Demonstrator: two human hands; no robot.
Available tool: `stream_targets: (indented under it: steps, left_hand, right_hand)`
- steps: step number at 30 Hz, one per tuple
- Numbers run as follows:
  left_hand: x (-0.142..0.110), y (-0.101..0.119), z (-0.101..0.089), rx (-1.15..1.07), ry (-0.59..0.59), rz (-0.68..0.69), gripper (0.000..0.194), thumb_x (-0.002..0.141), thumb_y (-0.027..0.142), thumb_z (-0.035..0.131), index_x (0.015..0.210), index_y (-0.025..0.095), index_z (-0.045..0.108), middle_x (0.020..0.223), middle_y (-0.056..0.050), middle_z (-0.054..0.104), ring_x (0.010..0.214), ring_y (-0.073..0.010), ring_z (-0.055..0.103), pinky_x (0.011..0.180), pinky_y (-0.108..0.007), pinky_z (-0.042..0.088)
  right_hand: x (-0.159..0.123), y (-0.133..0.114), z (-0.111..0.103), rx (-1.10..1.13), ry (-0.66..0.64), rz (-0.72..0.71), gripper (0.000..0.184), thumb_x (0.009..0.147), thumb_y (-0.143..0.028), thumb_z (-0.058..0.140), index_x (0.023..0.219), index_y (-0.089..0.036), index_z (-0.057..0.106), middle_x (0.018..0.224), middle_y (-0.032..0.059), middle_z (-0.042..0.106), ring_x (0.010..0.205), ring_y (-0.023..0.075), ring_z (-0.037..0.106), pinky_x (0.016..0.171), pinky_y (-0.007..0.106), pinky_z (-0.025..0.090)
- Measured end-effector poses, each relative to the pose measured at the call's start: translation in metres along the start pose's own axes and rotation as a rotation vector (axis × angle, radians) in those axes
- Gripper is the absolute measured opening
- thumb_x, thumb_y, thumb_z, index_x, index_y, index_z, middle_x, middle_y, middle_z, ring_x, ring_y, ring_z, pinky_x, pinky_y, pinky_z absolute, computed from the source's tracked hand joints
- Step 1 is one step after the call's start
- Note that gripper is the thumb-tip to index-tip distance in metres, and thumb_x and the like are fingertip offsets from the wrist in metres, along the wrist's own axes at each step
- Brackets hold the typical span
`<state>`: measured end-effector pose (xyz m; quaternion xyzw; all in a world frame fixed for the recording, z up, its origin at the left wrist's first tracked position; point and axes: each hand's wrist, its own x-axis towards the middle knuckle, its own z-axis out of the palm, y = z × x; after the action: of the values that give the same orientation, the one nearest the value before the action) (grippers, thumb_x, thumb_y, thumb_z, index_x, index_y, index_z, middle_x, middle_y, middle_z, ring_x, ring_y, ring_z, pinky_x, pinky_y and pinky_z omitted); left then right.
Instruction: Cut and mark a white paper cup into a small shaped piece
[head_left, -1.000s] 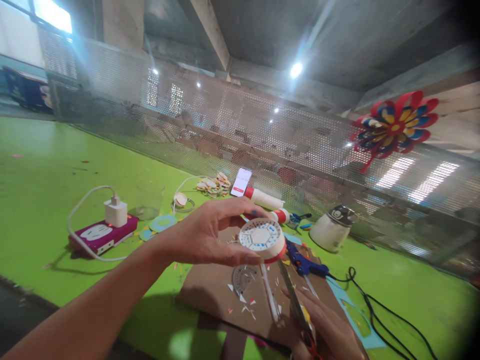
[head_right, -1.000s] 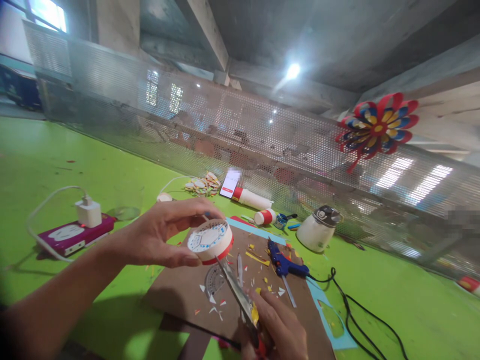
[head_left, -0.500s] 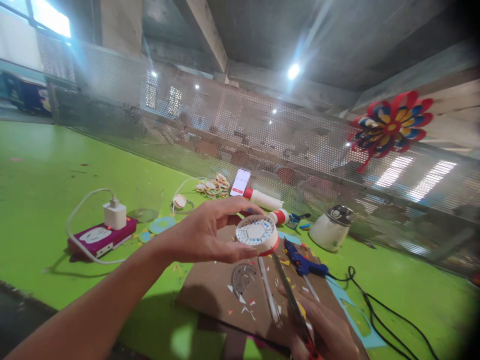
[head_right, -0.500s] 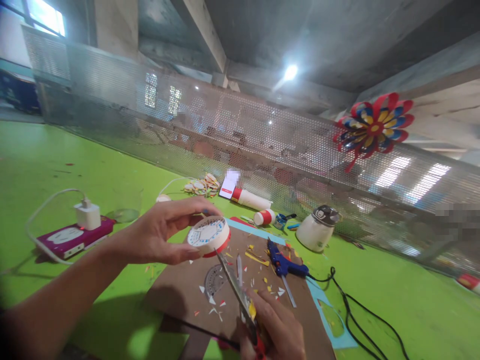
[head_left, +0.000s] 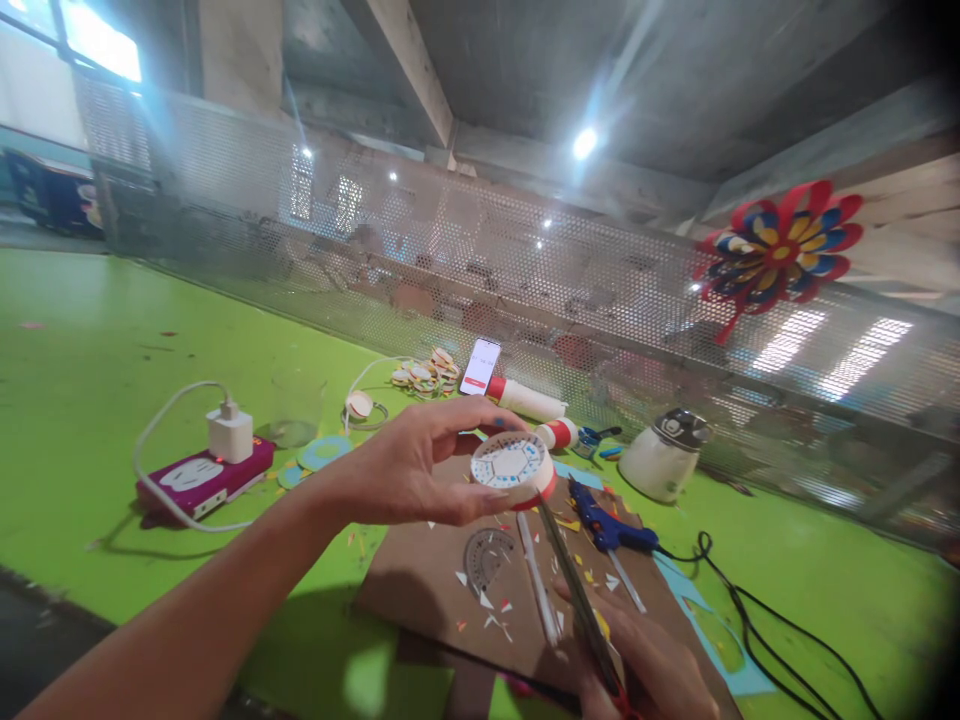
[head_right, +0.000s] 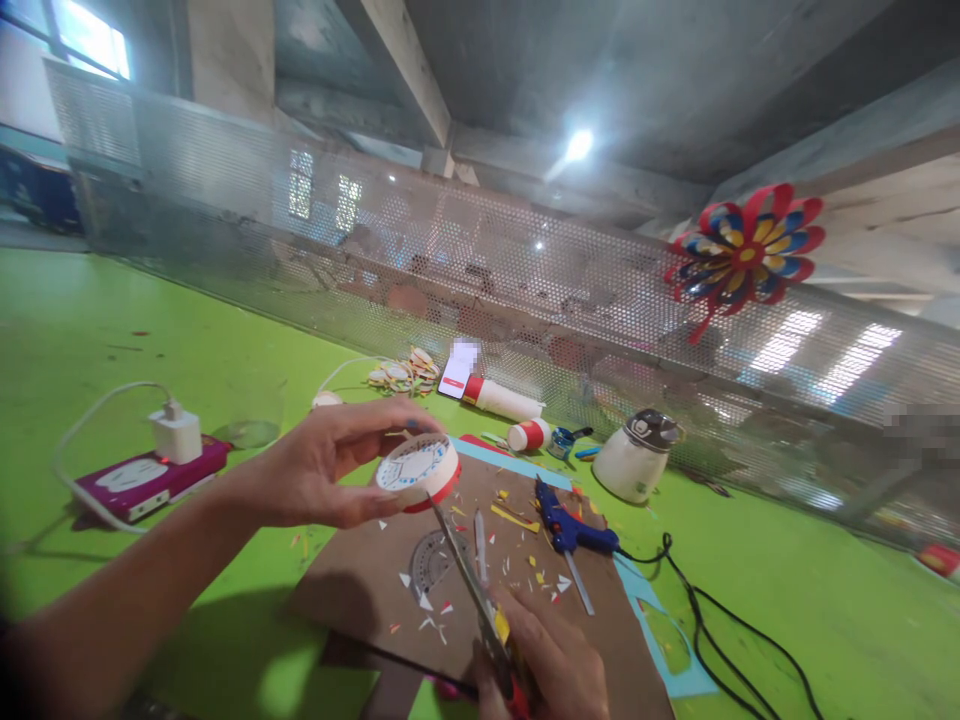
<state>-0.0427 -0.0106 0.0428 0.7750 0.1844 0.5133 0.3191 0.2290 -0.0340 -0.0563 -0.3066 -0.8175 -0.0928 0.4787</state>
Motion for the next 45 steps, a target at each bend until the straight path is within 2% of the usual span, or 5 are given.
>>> stream_targets:
  steps: [12, 16, 22, 29, 45]
  left_hand:
    - [-0.001, -0.015, -0.003, -0.134, -0.035, -0.074, 0.048, 0.076, 0.014, 0.075, 0.121, 0.023, 0.061, 0.118, -0.005, 0.065, 0.111, -0.0153, 0.062, 0.101, -0.029, 0.047]
    - [-0.001, -0.020, -0.008, -0.147, -0.042, -0.063, 0.058, 0.074, 0.015, 0.076, 0.128, 0.026, 0.058, 0.130, -0.007, 0.060, 0.124, -0.0186, 0.054, 0.107, -0.035, 0.042]
    - [0.002, -0.018, -0.018, -0.001, -0.114, -0.053, 0.048, 0.072, 0.017, 0.076, 0.119, 0.019, 0.062, 0.115, -0.010, 0.064, 0.106, -0.0212, 0.060, 0.094, -0.038, 0.048]
    - [0.003, -0.020, -0.019, -0.108, -0.047, -0.075, 0.049, 0.073, 0.017, 0.076, 0.120, 0.019, 0.062, 0.112, -0.009, 0.064, 0.094, -0.0179, 0.063, 0.083, -0.033, 0.052]
    - [0.002, -0.027, 0.000, 0.217, 0.068, 0.072, 0.055, 0.077, 0.018, 0.074, 0.128, 0.025, 0.057, 0.132, -0.010, 0.057, 0.125, -0.0234, 0.052, 0.109, -0.037, 0.043]
  right_hand:
    - [-0.006, 0.012, -0.004, -0.074, -0.074, -0.152, 0.038, 0.072, -0.014, 0.062, 0.108, -0.022, 0.070, 0.085, 0.0050, 0.079, 0.067, 0.0186, 0.077, 0.064, 0.018, 0.059]
    - [-0.004, 0.010, 0.005, 0.014, -0.064, -0.071, 0.040, 0.075, -0.012, 0.054, 0.111, -0.023, 0.065, 0.075, 0.0023, 0.075, 0.065, 0.0177, 0.074, 0.055, 0.019, 0.055]
    - [0.000, 0.013, 0.009, 0.137, -0.124, -0.024, 0.040, 0.077, -0.014, 0.050, 0.114, -0.025, 0.061, 0.075, 0.0008, 0.069, 0.058, 0.0144, 0.066, 0.051, 0.021, 0.049]
    - [0.005, 0.016, 0.008, 0.162, -0.117, 0.007, 0.035, 0.077, -0.014, 0.054, 0.109, -0.025, 0.062, 0.076, 0.0006, 0.072, 0.060, 0.0149, 0.069, 0.054, 0.018, 0.051]
    - [0.012, 0.011, -0.003, 0.012, -0.202, -0.028, 0.033, 0.073, -0.008, 0.052, 0.103, -0.020, 0.056, 0.066, -0.0036, 0.065, 0.050, 0.0113, 0.062, 0.050, 0.017, 0.048]
